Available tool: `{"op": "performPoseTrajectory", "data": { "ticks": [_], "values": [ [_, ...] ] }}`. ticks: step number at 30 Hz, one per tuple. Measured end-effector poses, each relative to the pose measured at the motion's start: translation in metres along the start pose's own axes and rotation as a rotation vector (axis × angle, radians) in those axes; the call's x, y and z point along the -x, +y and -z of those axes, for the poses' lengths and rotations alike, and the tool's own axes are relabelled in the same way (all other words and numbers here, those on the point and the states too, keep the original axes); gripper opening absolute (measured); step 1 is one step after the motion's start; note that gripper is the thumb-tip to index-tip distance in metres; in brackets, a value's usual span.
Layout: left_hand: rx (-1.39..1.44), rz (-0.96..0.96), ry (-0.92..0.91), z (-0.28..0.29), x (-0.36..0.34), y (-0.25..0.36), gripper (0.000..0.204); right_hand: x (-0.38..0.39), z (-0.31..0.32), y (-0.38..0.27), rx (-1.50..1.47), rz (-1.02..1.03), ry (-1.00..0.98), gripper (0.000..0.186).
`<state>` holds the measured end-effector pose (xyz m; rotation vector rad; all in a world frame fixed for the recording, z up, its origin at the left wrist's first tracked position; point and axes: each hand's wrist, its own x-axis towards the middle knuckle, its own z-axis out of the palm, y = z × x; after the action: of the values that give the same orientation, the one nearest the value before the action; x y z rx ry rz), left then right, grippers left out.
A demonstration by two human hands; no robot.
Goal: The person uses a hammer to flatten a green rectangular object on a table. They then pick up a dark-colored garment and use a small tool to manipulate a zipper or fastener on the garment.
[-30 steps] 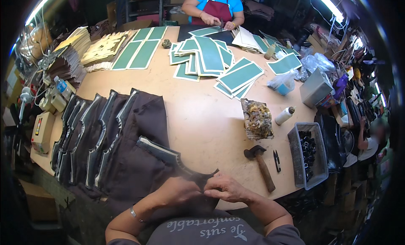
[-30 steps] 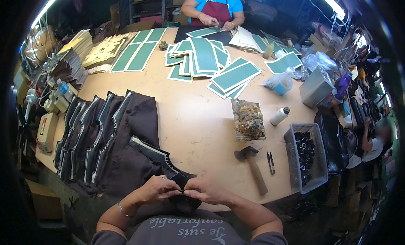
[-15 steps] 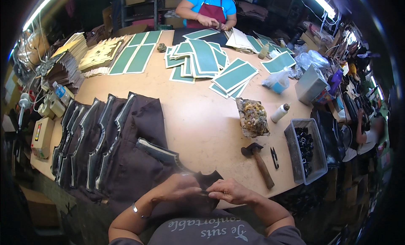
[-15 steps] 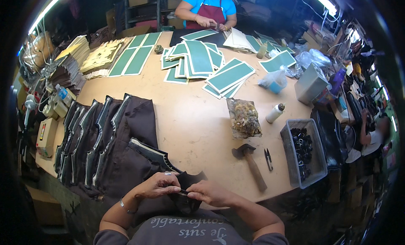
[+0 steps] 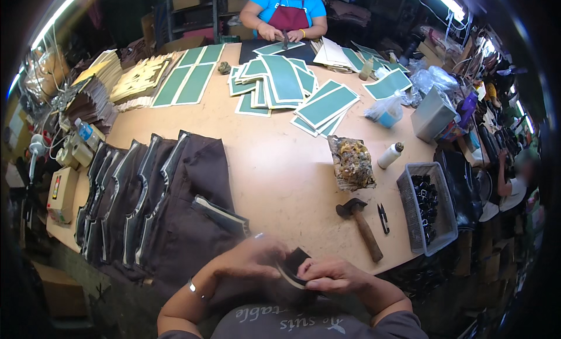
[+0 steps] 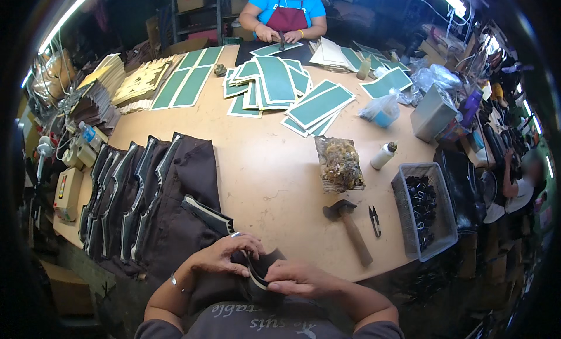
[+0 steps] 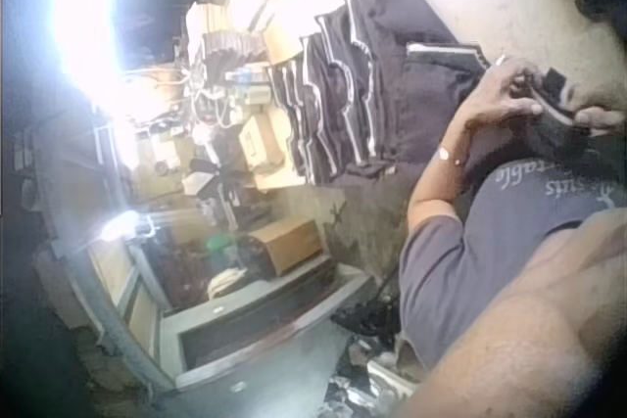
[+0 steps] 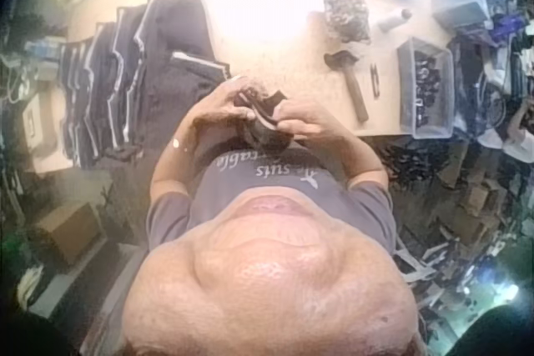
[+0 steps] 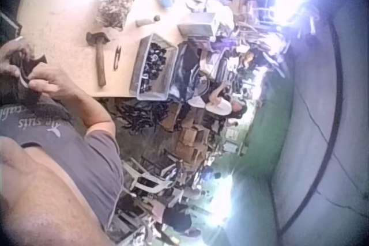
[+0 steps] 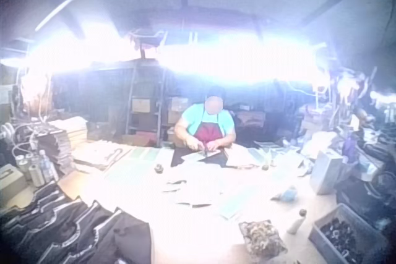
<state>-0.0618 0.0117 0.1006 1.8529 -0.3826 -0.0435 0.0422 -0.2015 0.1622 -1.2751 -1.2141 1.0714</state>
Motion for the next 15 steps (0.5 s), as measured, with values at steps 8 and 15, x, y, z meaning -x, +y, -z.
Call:
{"op": "performPoseTrajectory", "data": {
  "ticks": [8, 15],
  "values": [
    [0.387, 0.373, -0.343, -0.005, 0.000, -0.029, 0.011, 0.005, 0.015, -0.012, -0.421, -0.383, -0.139, 0.032],
    [-0.493, 0.244, 0.348, 0.113, -0.013, 0.017, 0.020, -0.059, 0.035, 0.016, 0.539, -0.220, 0.019, 0.030]
  ]
}}
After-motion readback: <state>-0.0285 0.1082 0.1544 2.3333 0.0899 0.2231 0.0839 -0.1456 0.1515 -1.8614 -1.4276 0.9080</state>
